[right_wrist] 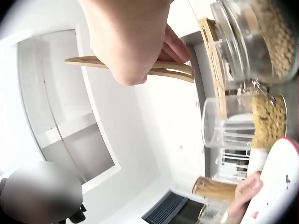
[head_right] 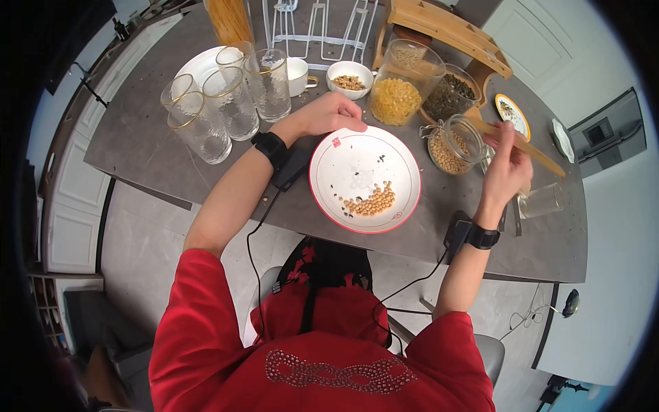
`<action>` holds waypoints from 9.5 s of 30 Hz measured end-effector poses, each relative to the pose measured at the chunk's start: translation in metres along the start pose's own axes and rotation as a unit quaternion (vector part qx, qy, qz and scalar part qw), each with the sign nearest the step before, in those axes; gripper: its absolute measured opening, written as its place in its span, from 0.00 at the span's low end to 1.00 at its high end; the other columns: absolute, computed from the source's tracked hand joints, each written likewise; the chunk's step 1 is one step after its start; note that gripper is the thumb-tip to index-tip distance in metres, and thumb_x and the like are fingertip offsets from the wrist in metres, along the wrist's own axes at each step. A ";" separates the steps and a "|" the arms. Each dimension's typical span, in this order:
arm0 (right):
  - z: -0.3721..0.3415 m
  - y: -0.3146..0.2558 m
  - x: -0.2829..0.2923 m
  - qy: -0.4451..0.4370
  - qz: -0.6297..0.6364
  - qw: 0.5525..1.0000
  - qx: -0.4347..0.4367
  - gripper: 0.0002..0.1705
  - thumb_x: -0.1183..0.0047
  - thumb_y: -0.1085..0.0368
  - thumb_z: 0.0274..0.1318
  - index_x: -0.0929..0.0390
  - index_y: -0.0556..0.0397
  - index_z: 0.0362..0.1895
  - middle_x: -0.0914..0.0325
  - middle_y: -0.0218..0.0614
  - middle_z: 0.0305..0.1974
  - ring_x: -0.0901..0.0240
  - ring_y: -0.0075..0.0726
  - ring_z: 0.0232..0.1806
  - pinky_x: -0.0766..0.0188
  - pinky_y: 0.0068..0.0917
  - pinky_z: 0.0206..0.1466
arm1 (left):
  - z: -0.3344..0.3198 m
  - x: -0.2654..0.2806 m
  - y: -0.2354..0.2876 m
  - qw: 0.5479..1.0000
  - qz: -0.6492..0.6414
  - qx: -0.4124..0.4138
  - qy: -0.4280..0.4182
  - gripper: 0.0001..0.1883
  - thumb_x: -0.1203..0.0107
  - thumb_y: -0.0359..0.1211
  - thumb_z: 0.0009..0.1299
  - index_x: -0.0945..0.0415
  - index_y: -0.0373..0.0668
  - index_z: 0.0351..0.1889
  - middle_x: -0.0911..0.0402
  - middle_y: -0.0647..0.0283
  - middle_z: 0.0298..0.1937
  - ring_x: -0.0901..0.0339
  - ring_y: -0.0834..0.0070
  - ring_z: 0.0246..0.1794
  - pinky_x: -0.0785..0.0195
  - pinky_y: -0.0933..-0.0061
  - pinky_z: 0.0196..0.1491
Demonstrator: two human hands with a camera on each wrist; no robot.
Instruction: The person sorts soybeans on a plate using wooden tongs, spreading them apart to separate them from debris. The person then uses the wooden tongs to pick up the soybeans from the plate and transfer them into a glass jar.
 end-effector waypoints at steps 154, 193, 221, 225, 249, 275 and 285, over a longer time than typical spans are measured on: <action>-0.039 -0.028 -0.024 -0.575 0.012 0.810 -0.112 0.09 0.33 0.65 0.63 0.14 0.58 0.42 0.15 0.28 0.33 0.23 0.18 0.29 0.27 0.19 0.30 | -0.002 -0.003 0.003 1.000 -0.008 0.006 -0.001 0.12 0.36 0.34 0.70 0.18 0.39 0.25 0.24 0.76 0.22 0.33 0.91 0.24 0.44 0.80 0.28; -0.045 -0.022 -0.034 -0.501 -0.043 0.864 0.017 0.09 0.32 0.62 0.61 0.12 0.54 0.39 0.15 0.29 0.28 0.24 0.20 0.25 0.30 0.21 0.30 | -0.002 -0.003 0.004 1.000 0.000 0.010 -0.002 0.13 0.36 0.35 0.71 0.19 0.38 0.25 0.25 0.76 0.22 0.34 0.90 0.24 0.45 0.80 0.28; 0.000 0.008 0.013 -0.100 -0.015 0.994 -0.036 0.14 0.39 0.60 0.70 0.14 0.60 0.38 0.15 0.30 0.32 0.26 0.20 0.29 0.31 0.21 0.35 | 0.004 0.000 0.000 1.000 0.002 -0.009 0.007 0.14 0.36 0.37 0.70 0.18 0.39 0.25 0.23 0.75 0.22 0.32 0.89 0.24 0.43 0.79 0.28; -0.024 -0.007 -0.009 -0.382 0.018 0.924 0.017 0.10 0.34 0.63 0.65 0.13 0.58 0.38 0.16 0.28 0.31 0.26 0.20 0.30 0.32 0.21 0.32 | 0.000 -0.001 0.002 1.000 0.011 0.001 0.011 0.14 0.35 0.37 0.70 0.18 0.39 0.25 0.24 0.75 0.22 0.32 0.89 0.24 0.44 0.79 0.27; -0.001 0.010 0.009 -0.014 -0.054 0.998 -0.007 0.16 0.45 0.58 0.75 0.16 0.59 0.40 0.15 0.31 0.34 0.24 0.20 0.32 0.30 0.21 0.36 | 0.000 -0.002 0.002 1.000 0.015 0.003 0.011 0.13 0.36 0.36 0.71 0.18 0.39 0.25 0.24 0.75 0.21 0.33 0.90 0.24 0.43 0.79 0.29; -0.055 -0.017 -0.041 -0.491 -0.028 0.866 0.095 0.08 0.34 0.65 0.63 0.13 0.57 0.37 0.16 0.34 0.31 0.30 0.27 0.24 0.37 0.26 0.28 | 0.005 -0.001 -0.006 1.000 -0.002 -0.004 -0.001 0.13 0.36 0.36 0.71 0.17 0.39 0.26 0.23 0.76 0.22 0.32 0.90 0.25 0.43 0.80 0.28; -0.006 -0.001 -0.007 -0.015 -0.036 0.999 -0.002 0.17 0.42 0.57 0.74 0.15 0.59 0.38 0.18 0.27 0.30 0.31 0.14 0.29 0.36 0.19 0.33 | 0.002 -0.002 0.000 1.000 0.000 -0.010 0.005 0.14 0.37 0.36 0.71 0.18 0.39 0.25 0.24 0.75 0.22 0.33 0.90 0.24 0.44 0.79 0.28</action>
Point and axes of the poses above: each hand's wrist, its own z-axis towards the middle knuckle, its own x-axis out of the back of the hand, y = z × x, the point moved 1 cm from there along z, towards the middle knuckle
